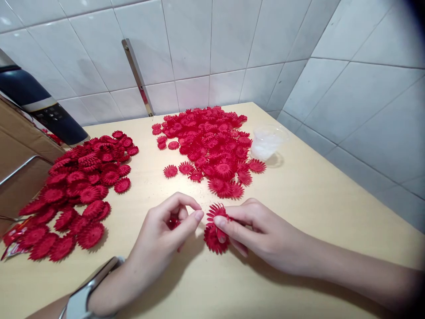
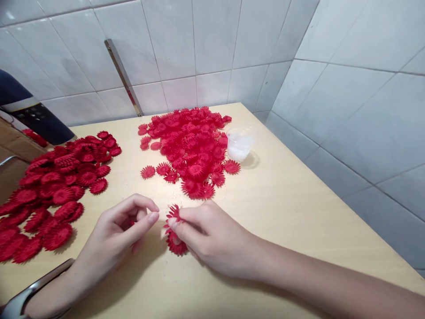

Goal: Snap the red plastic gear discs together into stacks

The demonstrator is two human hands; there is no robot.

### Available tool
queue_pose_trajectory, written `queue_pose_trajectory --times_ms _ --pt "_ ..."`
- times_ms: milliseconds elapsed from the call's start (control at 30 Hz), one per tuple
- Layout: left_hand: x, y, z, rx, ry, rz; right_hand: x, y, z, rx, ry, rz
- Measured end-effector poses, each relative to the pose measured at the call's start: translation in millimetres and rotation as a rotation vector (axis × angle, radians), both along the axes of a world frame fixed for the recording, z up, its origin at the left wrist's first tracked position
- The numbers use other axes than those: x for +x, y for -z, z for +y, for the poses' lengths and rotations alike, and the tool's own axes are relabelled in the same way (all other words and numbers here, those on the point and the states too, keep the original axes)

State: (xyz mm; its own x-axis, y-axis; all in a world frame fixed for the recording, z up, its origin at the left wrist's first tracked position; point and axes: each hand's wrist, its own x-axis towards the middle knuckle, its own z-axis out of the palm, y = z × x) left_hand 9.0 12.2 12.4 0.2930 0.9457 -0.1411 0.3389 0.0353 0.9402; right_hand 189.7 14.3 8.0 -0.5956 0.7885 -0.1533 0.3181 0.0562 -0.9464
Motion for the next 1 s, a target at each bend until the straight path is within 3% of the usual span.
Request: queue_pose_trajectory --times_ms 200,367,600,1000 --pt "4.2 -2.0 -1.3 -0.005 0.132 0.027 -0.3 -1.7 -1.2 -0.042 0.033 0.128" --pt "2.3 -0.7 -1.3 -0.005 0.090 0.026 0.4 -0.4 -1.5 -0.101 0.017 0.233" --pt "0.1 1.2 0.1 -0.134 0.108 -0.060 0.8 -2.5 -2.3 -0.010 -0.036 0.129" --pt "1.2 1.7 2.1 -0.042 0.051 0.010 0.7 0.1 2.3 0.156 -0.015 0.033"
